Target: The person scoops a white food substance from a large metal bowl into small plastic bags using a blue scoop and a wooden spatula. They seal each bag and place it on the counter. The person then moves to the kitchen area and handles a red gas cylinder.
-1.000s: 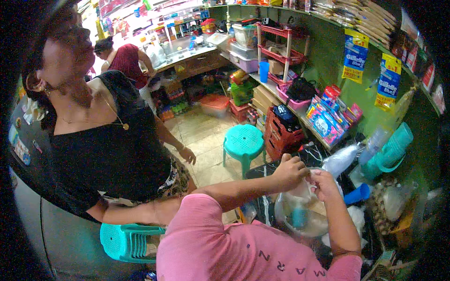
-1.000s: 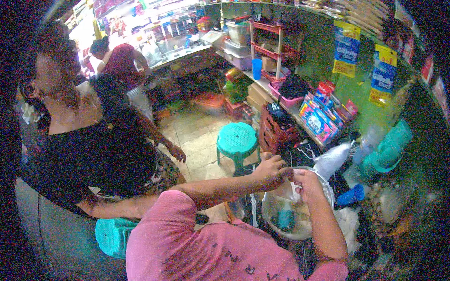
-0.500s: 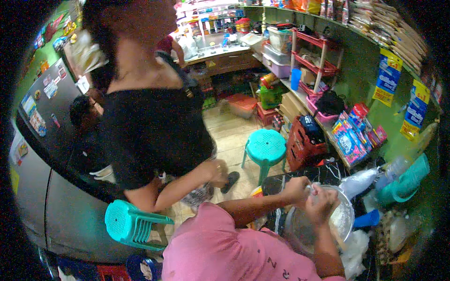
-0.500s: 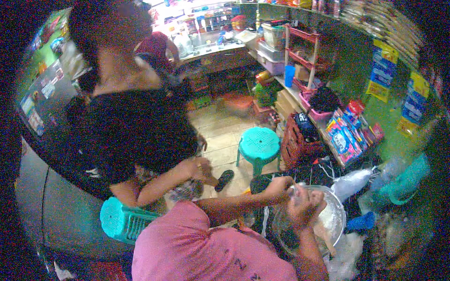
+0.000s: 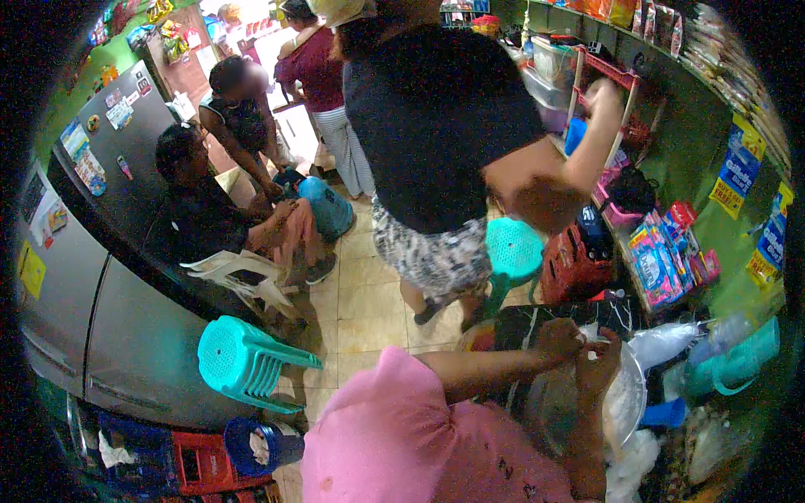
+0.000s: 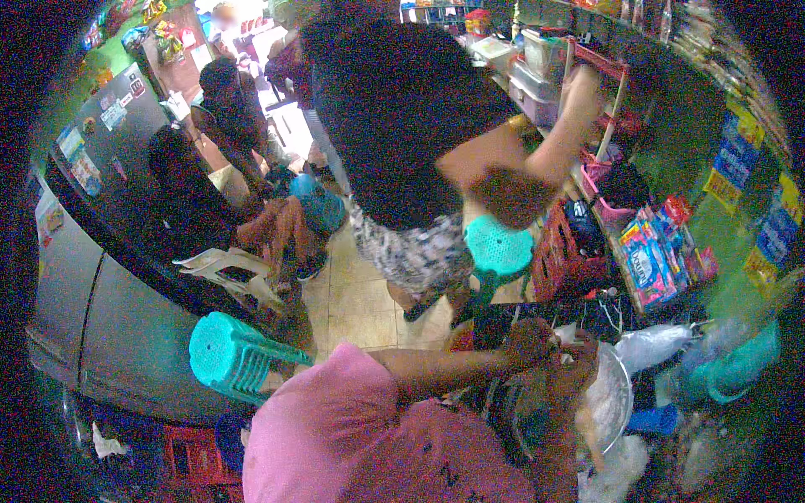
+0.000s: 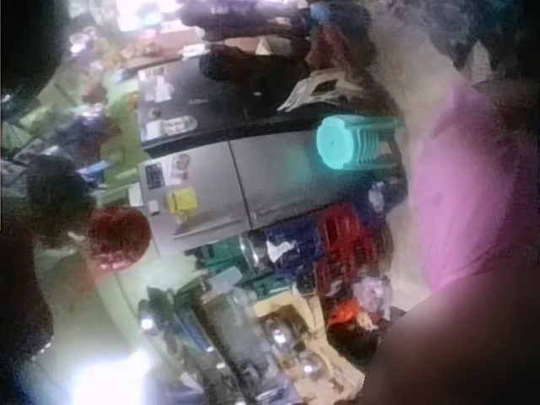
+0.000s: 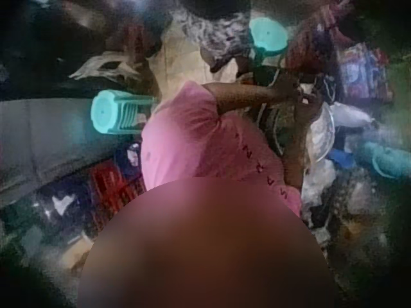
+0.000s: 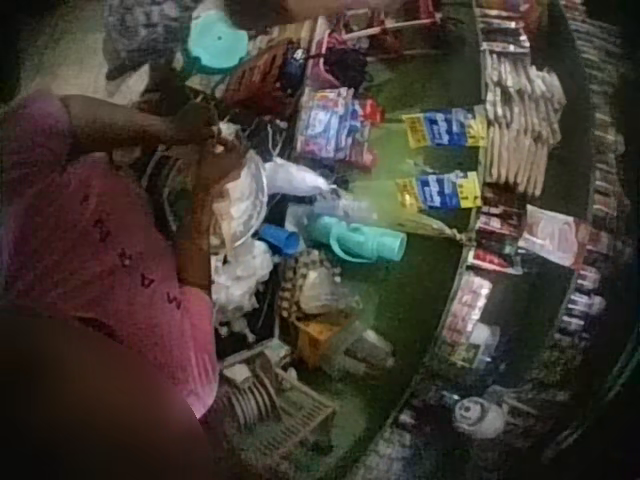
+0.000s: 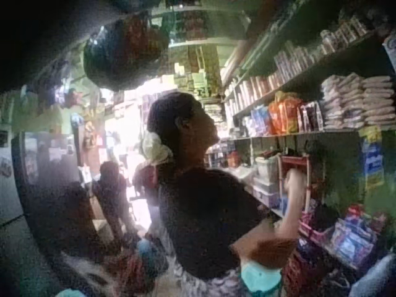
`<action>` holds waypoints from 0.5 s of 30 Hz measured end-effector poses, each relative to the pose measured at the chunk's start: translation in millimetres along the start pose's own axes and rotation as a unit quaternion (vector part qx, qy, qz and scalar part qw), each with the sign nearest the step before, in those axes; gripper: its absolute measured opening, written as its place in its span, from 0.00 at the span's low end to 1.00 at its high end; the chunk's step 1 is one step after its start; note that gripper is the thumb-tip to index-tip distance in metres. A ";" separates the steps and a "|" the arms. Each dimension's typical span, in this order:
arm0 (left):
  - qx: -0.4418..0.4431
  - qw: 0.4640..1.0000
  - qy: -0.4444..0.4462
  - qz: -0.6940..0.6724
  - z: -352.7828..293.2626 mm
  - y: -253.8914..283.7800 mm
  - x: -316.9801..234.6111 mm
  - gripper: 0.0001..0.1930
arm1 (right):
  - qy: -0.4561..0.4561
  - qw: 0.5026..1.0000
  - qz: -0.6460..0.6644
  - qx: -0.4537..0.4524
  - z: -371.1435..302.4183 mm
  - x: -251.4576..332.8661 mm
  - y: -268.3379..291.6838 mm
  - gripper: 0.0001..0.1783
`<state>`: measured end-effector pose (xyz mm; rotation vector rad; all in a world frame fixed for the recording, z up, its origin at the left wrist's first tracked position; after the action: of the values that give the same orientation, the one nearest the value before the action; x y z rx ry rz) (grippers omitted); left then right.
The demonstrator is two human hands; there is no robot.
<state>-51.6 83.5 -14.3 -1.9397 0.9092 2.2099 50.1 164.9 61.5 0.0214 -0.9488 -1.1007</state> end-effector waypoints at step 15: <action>0.120 0.988 0.076 -0.059 -10.1 11.1 -12.8 0.14 | -0.095 0.994 0.028 0.035 -7.5 -49.6 -11.4 0.27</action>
<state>-44.7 73.8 1.5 -2.0103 0.9996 1.8157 40.7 193.8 20.1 -0.0520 -1.1519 -1.0305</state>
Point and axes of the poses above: each hand's wrist, its own z-axis towards the middle knuckle, its own y-axis out of the back of the hand, x = y × z, the point moved 8 cm from there along z, towards the middle knuckle, and after that the axes turned 10 degrees about y, right-handed, at the moved point
